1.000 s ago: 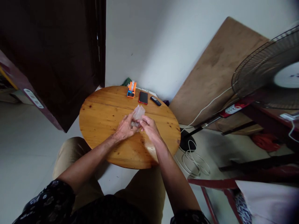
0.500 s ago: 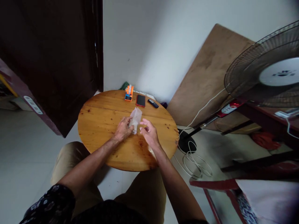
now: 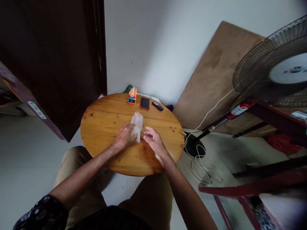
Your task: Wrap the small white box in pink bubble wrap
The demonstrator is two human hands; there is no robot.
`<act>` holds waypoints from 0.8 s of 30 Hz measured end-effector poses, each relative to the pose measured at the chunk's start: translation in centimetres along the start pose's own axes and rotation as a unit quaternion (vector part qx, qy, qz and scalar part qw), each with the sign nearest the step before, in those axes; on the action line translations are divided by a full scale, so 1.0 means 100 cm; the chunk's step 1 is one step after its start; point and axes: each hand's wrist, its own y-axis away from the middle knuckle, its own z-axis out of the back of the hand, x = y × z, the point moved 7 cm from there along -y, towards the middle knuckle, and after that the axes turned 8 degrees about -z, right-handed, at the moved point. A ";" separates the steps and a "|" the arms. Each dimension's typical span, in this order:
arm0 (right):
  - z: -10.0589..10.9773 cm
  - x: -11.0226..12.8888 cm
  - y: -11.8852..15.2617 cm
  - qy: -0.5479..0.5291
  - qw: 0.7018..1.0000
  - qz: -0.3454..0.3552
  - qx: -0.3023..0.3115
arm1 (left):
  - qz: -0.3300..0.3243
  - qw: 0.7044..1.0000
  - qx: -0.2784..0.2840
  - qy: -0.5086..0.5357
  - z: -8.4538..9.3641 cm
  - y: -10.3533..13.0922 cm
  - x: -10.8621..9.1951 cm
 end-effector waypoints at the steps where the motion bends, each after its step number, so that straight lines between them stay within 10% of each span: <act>1: 0.006 0.002 -0.005 0.003 1.000 0.001 -0.008 | -0.007 1.000 0.018 -0.019 0.001 -0.004 -0.001; 11: 0.023 0.010 -0.079 -0.003 0.999 -0.019 -0.050 | -0.023 0.981 0.185 0.054 -0.016 -0.019 0.003; 24: 0.008 -0.013 -0.125 0.103 0.990 -0.032 -0.088 | -0.035 0.980 0.175 0.094 -0.018 -0.008 -0.010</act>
